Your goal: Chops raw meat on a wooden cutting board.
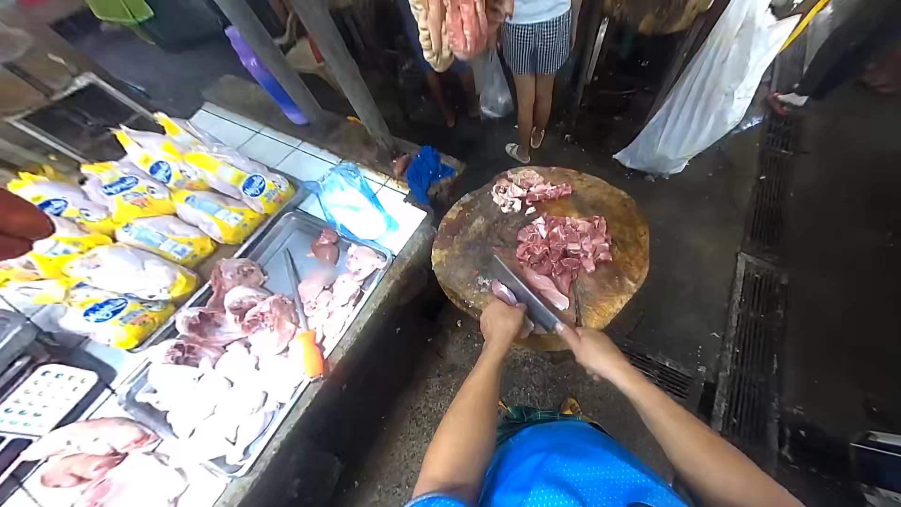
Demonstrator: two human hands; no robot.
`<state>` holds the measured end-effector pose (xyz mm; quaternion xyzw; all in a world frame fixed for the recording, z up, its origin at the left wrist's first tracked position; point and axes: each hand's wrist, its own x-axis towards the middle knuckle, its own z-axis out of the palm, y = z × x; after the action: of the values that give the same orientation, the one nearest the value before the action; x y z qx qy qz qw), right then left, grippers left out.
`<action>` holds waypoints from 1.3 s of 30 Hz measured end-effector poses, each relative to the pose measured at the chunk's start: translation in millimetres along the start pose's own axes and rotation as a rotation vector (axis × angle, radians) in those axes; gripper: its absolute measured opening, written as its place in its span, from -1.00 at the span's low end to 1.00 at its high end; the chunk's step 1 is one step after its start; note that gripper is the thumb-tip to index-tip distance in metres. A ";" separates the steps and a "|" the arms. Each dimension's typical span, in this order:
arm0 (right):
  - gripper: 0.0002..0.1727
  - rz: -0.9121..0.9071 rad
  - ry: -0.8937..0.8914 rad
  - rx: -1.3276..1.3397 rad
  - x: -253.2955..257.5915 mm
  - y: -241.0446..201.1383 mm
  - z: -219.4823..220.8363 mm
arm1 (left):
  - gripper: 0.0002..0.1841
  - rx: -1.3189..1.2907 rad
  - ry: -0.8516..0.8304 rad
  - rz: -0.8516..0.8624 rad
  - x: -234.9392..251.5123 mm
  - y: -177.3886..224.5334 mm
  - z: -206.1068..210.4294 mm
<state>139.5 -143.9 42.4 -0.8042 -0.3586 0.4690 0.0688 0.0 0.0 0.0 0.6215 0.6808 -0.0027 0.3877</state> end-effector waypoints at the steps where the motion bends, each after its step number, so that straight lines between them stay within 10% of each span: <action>1: -0.12 0.020 0.017 0.064 2.5 7.6 -7.0 | -0.36 0.016 0.005 -0.021 1.5 2.3 -1.2; 11: -0.23 -0.041 0.292 0.506 -12.8 22.1 -27.2 | -0.58 -1.045 -0.232 0.170 20.5 -23.4 -27.6; 17: -0.33 -0.343 0.498 0.298 -34.3 -6.0 -15.4 | -0.52 -0.267 -0.200 0.051 39.8 -38.5 -17.2; 25: -0.27 -1.086 0.997 0.488 -51.1 -91.8 -22.9 | -0.74 -0.358 -0.119 -0.048 34.8 -79.8 -39.4; 28: -0.22 -0.726 0.809 0.302 -9.2 -60.5 33.1 | -0.75 -0.367 -0.136 -0.090 42.5 -95.0 -43.7; 32: -0.18 0.095 0.025 0.018 10.6 -46.4 45.3 | -0.68 -0.215 -0.157 -0.032 55.3 -93.8 -55.8; 34: -0.17 0.150 -0.057 0.159 7.8 -44.8 34.8 | -0.60 -0.072 -0.217 0.030 44.3 -79.3 -56.4; 39: -0.22 0.030 0.158 0.063 -15.7 -53.0 -7.7 | 0.32 0.227 -0.189 0.171 19.2 -13.0 -19.7</action>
<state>113.8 -113.4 81.4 -0.8414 -0.3248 0.4163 0.1151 -20.0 22.8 -2.6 0.7139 0.5813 -0.1049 0.3761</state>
